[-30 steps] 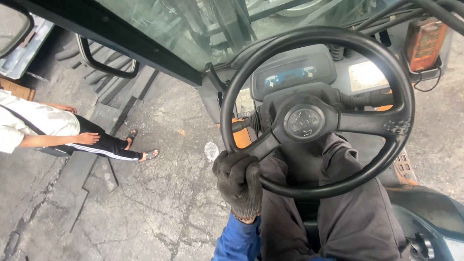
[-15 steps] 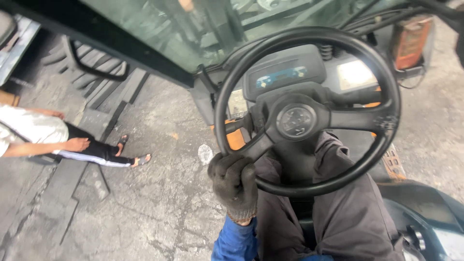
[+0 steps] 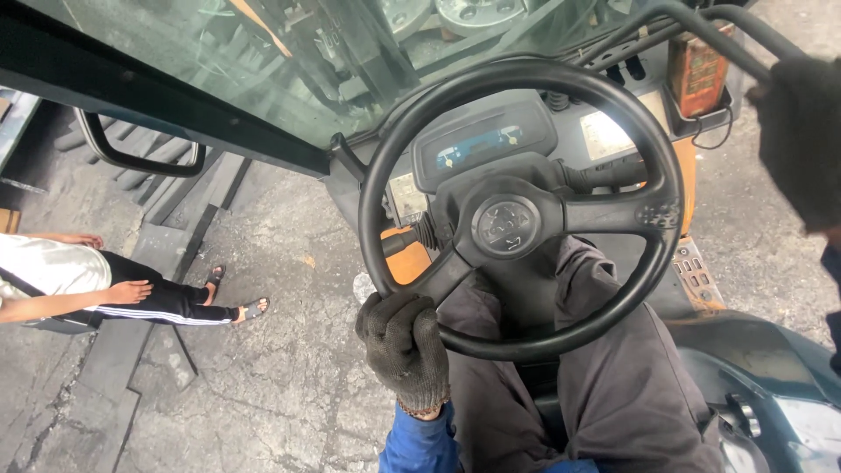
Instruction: Operating a forklift by steering and manipulating control levers
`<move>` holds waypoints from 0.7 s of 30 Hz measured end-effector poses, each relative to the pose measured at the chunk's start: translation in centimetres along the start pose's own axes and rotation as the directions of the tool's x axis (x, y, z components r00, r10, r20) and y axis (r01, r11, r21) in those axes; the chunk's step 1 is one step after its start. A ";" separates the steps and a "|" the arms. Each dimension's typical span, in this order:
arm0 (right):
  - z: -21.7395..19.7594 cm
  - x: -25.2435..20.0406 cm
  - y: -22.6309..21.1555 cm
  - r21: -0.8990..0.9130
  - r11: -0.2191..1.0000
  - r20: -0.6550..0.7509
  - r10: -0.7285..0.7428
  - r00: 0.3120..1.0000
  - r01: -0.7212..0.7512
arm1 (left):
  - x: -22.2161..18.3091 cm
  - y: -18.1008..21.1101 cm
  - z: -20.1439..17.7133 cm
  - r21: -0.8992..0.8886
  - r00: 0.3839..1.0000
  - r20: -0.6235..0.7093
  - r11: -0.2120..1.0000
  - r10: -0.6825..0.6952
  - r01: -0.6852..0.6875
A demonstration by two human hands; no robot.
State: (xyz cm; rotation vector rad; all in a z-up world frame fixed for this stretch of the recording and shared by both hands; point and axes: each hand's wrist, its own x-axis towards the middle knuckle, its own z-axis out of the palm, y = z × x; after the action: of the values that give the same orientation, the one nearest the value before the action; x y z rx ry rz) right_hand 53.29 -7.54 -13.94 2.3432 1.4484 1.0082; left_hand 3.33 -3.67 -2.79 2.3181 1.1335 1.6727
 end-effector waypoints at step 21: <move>-14.2 -11.9 -2.9 0.425 0.828 0.397 0.193 0.897 -0.366 | 0.0 -0.2 -0.3 0.018 1.000 0.029 1.000 -0.005 0.005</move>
State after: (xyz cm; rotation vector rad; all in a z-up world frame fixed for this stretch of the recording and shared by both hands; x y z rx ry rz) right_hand 38.68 -18.69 -10.09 2.9771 1.3567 0.2533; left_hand 3.00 -3.60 -2.77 2.3401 1.1524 1.6286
